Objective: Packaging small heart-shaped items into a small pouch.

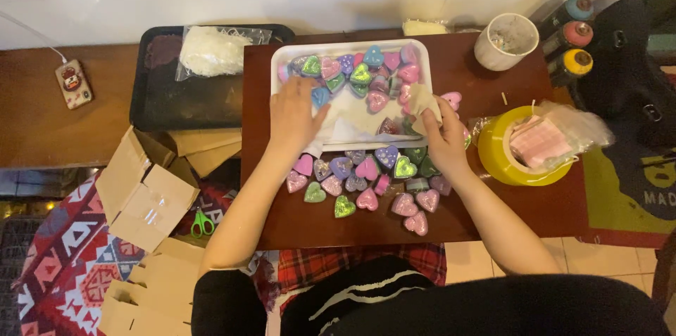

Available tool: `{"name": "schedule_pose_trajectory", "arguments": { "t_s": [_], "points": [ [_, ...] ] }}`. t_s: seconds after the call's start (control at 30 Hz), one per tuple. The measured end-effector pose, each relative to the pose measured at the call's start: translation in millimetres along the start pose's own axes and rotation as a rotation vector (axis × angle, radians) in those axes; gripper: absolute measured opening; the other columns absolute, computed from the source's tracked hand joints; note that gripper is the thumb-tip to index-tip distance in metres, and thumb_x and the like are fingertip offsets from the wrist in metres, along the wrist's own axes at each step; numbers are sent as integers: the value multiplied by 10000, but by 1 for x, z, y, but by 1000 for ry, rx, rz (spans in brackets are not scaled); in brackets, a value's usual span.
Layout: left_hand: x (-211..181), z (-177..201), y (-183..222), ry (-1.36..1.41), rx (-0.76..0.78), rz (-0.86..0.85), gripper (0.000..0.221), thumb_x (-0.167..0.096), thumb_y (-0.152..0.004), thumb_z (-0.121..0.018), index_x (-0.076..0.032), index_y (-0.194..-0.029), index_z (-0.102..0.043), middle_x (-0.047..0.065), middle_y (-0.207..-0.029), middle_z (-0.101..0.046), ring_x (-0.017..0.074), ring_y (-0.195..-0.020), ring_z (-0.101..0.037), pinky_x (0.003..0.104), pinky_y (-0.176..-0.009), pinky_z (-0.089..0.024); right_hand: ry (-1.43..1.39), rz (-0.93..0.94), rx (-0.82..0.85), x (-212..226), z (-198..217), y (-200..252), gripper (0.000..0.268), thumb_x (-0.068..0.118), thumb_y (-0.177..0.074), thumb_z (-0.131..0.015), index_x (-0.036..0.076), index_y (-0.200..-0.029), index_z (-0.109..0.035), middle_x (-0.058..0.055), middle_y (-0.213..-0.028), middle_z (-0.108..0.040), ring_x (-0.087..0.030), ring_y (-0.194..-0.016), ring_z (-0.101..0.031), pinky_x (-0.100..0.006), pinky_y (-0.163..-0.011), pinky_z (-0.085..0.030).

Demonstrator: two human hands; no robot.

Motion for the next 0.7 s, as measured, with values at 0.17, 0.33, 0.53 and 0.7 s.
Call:
{"name": "schedule_pose_trajectory", "arguments": {
  "t_s": [0.17,0.33,0.53,0.7],
  "points": [
    [9,-2,-3,-128,-82,39,468,-308,-826,-800,-82,-1208,-650,142,-1245,-596,380,-1174,-531,514,-920,-422,13,-7,24,9,-4,2,368,170,-1107,-508,-3,-1432,-514,-83,-1198,-681,-134,-1087,-670,-271,-929,-527],
    [-13,17,9,-52,-170,-36,442,-270,-841,-819,-104,-1215,-650,117,-1227,-619,360,-1161,-568,493,-960,-436,-89,-42,58,5,-10,8,417,128,-1078,-509,17,-1475,-447,-85,-1339,-591,-138,-1173,-613,-287,-985,-518],
    [-81,21,42,330,-149,-342,567,-126,-799,-832,-65,-1313,-600,116,-1270,-641,325,-1165,-633,436,-1008,-486,-184,16,273,20,-33,31,549,2,-980,-505,21,-1516,-387,-89,-1427,-508,-166,-1320,-498,-348,-1110,-416],
    [-118,19,59,291,-183,-521,589,-176,-834,-866,-100,-1348,-589,32,-1303,-649,200,-1135,-681,383,-965,-426,-196,-52,470,32,-58,46,526,-15,-972,-520,22,-1495,-478,-95,-1446,-570,-186,-1338,-542,-350,-1143,-422]
  ]
}}
Point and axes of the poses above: each hand's wrist, its own y-axis away from the middle knuckle, its own z-axis out of the back of the hand, x = y × z, the point moved 8 cm from there along -y, towards the middle knuckle
